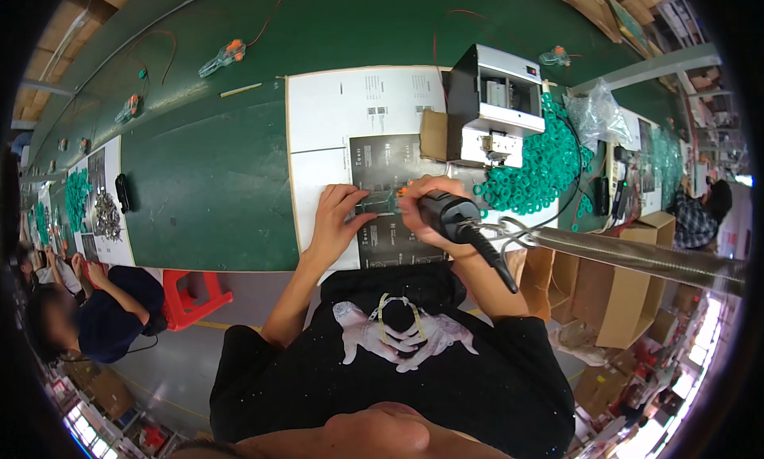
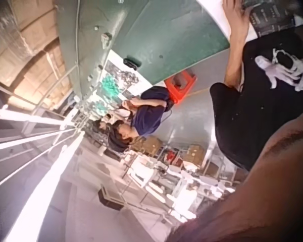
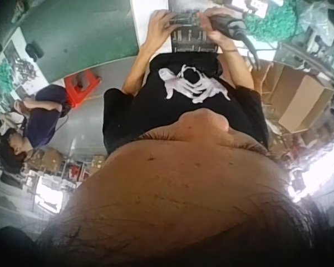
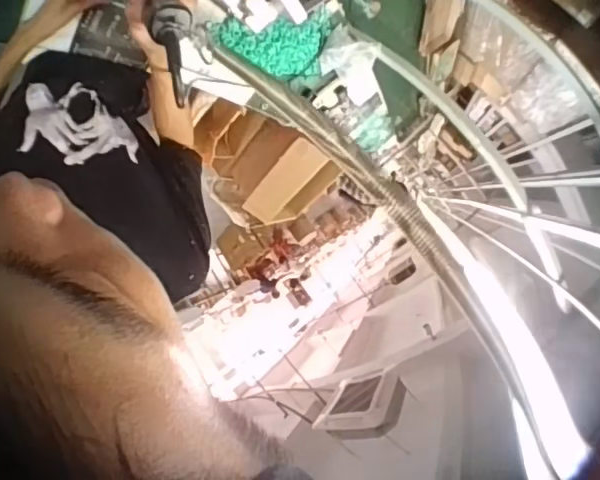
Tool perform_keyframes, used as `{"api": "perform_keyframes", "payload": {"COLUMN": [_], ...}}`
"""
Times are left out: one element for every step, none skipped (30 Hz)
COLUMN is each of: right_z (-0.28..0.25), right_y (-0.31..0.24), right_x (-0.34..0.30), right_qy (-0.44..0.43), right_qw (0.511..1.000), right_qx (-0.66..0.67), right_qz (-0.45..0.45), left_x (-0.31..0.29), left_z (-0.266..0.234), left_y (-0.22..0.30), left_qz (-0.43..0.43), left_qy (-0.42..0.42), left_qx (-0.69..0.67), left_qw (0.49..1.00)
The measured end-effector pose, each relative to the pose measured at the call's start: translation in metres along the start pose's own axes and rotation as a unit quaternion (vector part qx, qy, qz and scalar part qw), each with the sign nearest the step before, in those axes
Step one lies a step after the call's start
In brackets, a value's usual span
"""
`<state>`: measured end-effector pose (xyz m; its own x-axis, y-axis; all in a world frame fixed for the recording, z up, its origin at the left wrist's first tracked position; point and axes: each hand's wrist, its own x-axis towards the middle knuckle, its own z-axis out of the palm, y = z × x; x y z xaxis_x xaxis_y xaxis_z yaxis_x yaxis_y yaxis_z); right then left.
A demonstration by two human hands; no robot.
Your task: Assemble electronic components onto a base using an electric screwdriver.
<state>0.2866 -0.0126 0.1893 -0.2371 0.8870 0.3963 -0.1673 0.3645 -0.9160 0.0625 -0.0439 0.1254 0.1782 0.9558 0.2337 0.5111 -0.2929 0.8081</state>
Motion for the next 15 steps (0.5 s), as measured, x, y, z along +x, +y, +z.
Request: {"api": "perform_keyframes", "payload": {"right_z": [-0.002, -0.006, -0.019, -0.025, -0.029, -0.043, -0.035, -0.037, -0.047, -0.057, -0.07, -0.077, -0.08, -0.082, -0.082], "right_y": [-0.003, -0.005, 0.002, 0.004, 0.004, -0.008, -0.047, -0.068, -0.081, -0.081, -0.081, -0.077, -0.075, -0.073, -0.071], "right_x": [0.0, -0.002, -0.009, -0.007, -0.004, -0.002, 0.028, 0.045, 0.055, 0.059, 0.061, 0.064, 0.065, 0.064, 0.063], "right_qy": [-0.001, -0.004, -0.001, 0.096, 0.193, 0.227, 0.254, 0.296, 0.339, 0.338, 0.338, 0.335, 0.332, 0.331, 0.332], "right_qw": [1.0, 0.999, 0.999, 0.995, 0.976, 0.972, 0.964, 0.948, 0.925, 0.925, 0.923, 0.923, 0.923, 0.923, 0.925], "right_qx": [-0.02, -0.038, -0.042, 0.028, 0.098, 0.052, 0.012, -0.039, -0.093, -0.096, -0.108, -0.117, -0.125, -0.125, -0.131], "right_qz": [0.006, 0.014, 0.011, 0.026, 0.039, -0.021, -0.076, -0.11, -0.145, -0.146, -0.149, -0.15, -0.15, -0.15, -0.133], "left_x": [0.003, 0.004, 0.006, 0.006, 0.007, 0.007, 0.004, 0.004, 0.006, 0.009, 0.013, 0.013, 0.013, 0.012, 0.011], "left_z": [0.001, 0.002, 0.005, 0.006, 0.008, 0.009, 0.009, 0.009, 0.011, 0.014, 0.017, 0.02, 0.023, 0.025, 0.027], "left_y": [0.003, 0.006, 0.009, 0.012, 0.015, 0.017, 0.015, 0.015, 0.018, 0.022, 0.026, 0.027, 0.026, 0.026, 0.026], "left_qz": [0.005, 0.009, 0.013, 0.017, 0.021, 0.025, 0.022, 0.021, 0.023, 0.024, 0.028, 0.029, 0.038, 0.047, 0.055], "left_qy": [-0.001, -0.001, 0.0, -0.001, -0.006, -0.01, -0.011, -0.008, -0.015, -0.021, -0.03, -0.029, -0.026, -0.024, -0.021], "left_qx": [0.002, 0.005, 0.007, 0.006, 0.012, 0.017, 0.026, 0.026, 0.03, 0.035, 0.039, 0.039, 0.034, 0.03, 0.025], "left_qw": [1.0, 1.0, 1.0, 1.0, 1.0, 1.0, 0.999, 0.999, 0.999, 0.999, 0.998, 0.998, 0.998, 0.998, 0.998]}}
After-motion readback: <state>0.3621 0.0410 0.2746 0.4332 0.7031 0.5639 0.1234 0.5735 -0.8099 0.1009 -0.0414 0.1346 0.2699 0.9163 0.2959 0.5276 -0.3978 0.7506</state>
